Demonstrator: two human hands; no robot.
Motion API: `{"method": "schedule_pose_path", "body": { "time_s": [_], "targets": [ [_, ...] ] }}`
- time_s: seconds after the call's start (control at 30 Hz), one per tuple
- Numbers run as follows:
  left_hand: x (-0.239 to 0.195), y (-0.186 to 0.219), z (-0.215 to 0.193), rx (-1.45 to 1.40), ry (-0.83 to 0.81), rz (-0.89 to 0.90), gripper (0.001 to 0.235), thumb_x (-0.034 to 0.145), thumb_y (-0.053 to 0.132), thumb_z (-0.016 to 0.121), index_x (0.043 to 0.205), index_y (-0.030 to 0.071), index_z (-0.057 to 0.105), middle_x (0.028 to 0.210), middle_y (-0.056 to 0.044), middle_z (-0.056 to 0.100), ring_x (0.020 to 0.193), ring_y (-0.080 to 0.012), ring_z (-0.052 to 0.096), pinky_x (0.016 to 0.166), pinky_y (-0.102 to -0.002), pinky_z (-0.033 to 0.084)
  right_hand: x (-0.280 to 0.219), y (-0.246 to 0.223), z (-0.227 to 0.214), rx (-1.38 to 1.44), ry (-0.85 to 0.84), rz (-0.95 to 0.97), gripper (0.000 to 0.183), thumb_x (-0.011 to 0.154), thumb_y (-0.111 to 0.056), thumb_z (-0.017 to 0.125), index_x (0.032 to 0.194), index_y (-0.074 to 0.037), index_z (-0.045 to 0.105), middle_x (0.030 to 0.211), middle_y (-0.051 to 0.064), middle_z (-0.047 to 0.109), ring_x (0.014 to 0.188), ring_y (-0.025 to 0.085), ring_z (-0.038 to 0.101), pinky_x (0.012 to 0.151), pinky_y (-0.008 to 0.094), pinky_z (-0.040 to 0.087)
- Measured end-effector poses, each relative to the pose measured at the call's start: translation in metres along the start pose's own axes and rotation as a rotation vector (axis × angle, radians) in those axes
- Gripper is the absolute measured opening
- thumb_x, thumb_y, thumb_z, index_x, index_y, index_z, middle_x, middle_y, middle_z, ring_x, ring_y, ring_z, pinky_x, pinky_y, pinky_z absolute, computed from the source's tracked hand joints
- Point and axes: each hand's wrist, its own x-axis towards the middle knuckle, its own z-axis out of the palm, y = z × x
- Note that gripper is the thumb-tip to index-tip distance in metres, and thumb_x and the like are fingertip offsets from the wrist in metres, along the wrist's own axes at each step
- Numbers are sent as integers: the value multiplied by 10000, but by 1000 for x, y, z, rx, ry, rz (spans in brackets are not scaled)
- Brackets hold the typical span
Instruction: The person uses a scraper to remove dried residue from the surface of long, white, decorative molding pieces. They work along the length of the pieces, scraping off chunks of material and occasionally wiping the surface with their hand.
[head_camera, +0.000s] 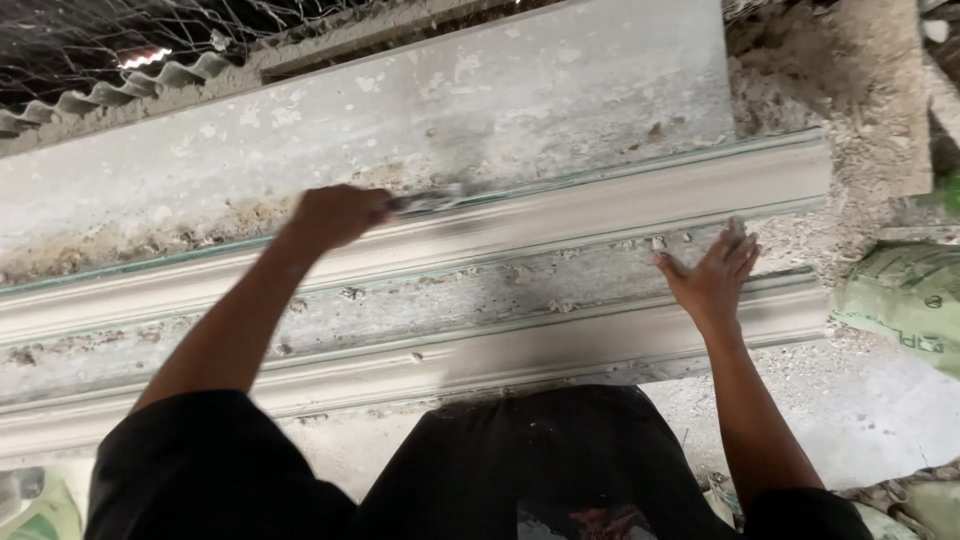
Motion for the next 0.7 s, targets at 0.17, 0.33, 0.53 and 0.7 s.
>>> {"method": "schedule_pose_path", "body": {
  "time_s": [0.17, 0.33, 0.53, 0.7],
  "targets": [
    [-23, -17, 9, 5, -7, -127, 505, 1031, 624, 354, 1413, 371, 566, 640, -31, 628, 462, -139, 552, 424, -308, 475, 4, -8, -1, 29, -3, 74, 1469, 721, -802, 745, 1675, 0, -33, 1650, 442, 22, 1568, 565, 42, 1234, 686, 102],
    [37, 87, 1, -42, 14, -97, 514, 1048, 619, 315, 1451, 381, 527, 568, -32, 536, 382, -118, 397, 345, -287, 383, 6, 6, 1, -47, 56, -49, 1504, 762, -781, 813, 1621, 114, -38, 1665, 415, 68, 1573, 543, 113, 1257, 631, 150],
    [11, 29, 11, -128, 45, -37, 499, 1062, 597, 325, 1456, 362, 521, 584, -8, 571, 397, -126, 421, 357, -278, 386, 6, 10, -8, -5, 76, -33, 1479, 738, -733, 797, 1596, 160, -10, 1710, 357, 92, 1553, 502, 169, 1255, 544, 202],
    [-54, -79, 35, -349, -78, -229, 477, 998, 586, 415, 1371, 341, 584, 896, -7, 728, 535, -169, 678, 666, -434, 567, 10, 18, 1, -74, 21, 57, 1430, 764, -745, 819, 1564, 193, 94, 1639, 362, 173, 1557, 497, 175, 1267, 551, 193]
  ]
}}
